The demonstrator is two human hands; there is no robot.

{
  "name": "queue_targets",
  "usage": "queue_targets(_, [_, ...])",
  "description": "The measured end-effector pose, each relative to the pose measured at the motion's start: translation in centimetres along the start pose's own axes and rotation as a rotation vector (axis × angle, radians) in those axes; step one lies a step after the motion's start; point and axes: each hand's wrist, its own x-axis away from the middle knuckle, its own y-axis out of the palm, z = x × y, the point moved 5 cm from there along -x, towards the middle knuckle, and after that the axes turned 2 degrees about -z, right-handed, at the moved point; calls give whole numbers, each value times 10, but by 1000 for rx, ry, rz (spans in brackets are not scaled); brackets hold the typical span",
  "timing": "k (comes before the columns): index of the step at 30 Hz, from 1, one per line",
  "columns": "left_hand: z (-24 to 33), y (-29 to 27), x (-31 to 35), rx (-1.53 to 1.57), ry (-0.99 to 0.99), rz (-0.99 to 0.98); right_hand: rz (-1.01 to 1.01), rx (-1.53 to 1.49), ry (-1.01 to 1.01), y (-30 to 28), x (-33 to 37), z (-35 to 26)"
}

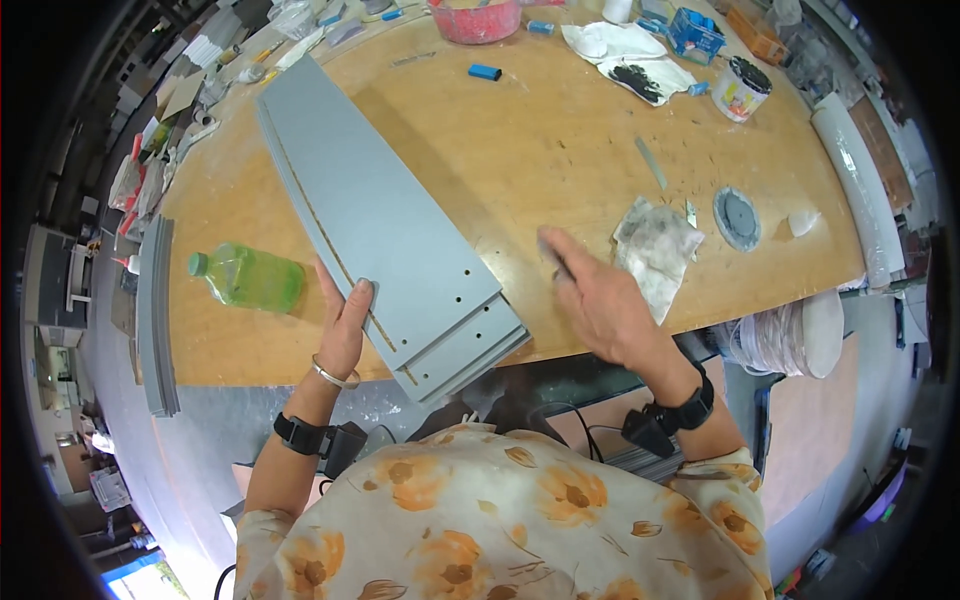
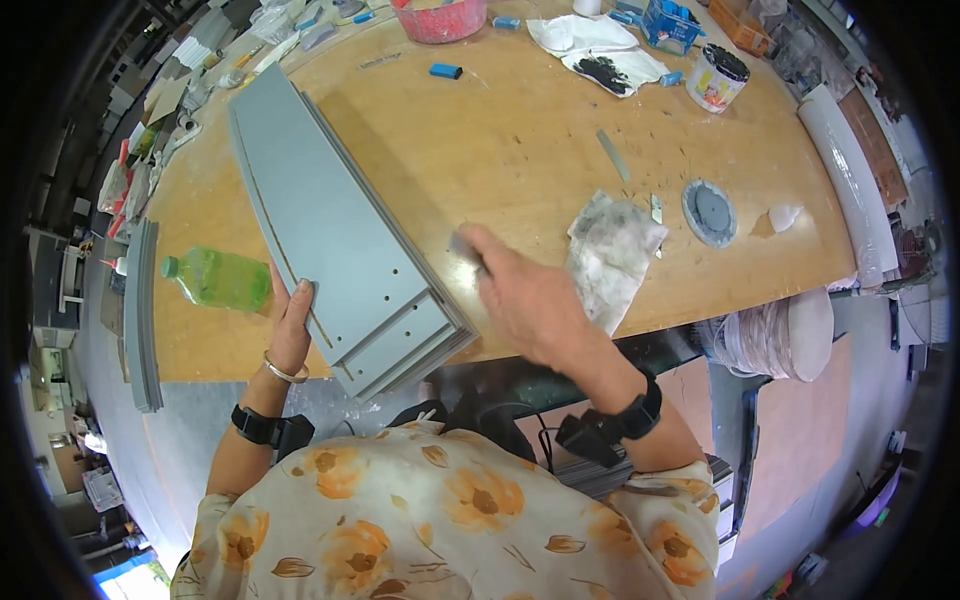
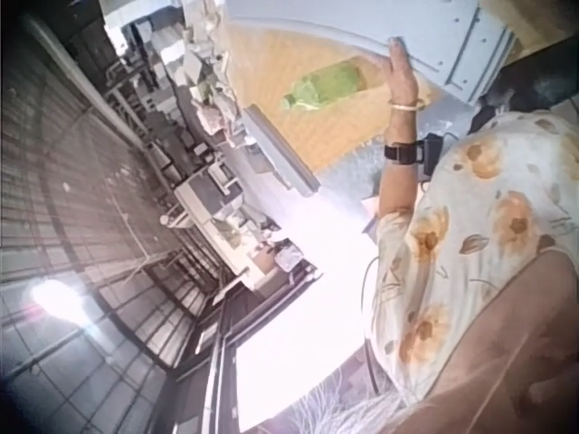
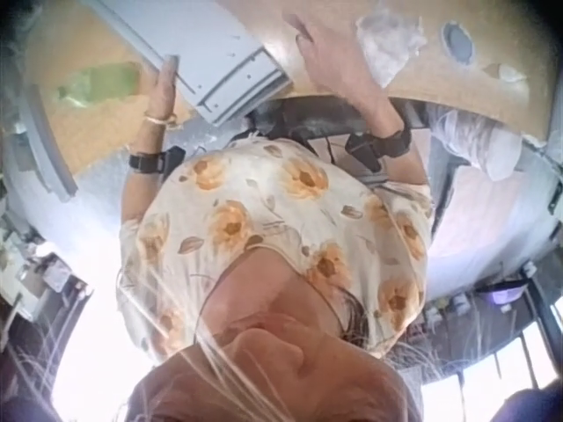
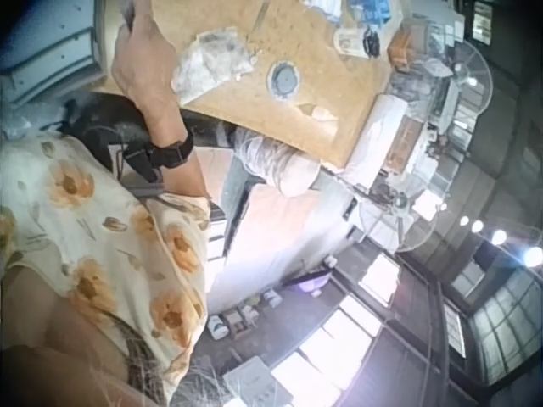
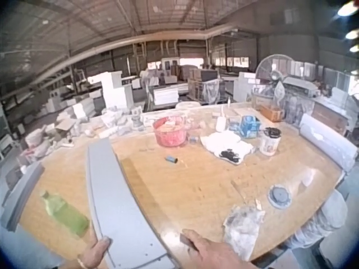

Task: Applying filler putty and cleaning the edges of grey furniture components using a scraper and a cloth.

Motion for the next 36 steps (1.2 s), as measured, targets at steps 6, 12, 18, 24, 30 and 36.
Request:
queue_targets(6, [-5, 2, -1, 94, -36, -114, 1, -255, -189, 29, 18, -36])
queue_targets(12, [-11, 3, -5, 81, 134, -113, -389, -713, 204, 67, 23, -41])
queue_targets(18, [-20, 2, -11, 4, 245, -111, -50, -423, 180, 76, 29, -78])
queue_targets(24, [-20, 3, -11, -2, 274, -96, -4, 205, -153, 76, 39, -122])
queue_targets(30, [-14, 1, -10, -32, 303, -93, -106, 321, -132, 89, 43, -137])
queue_targets(36, [-11, 0, -9, -120, 324, -98, -72, 390, -128, 94, 43, -136])
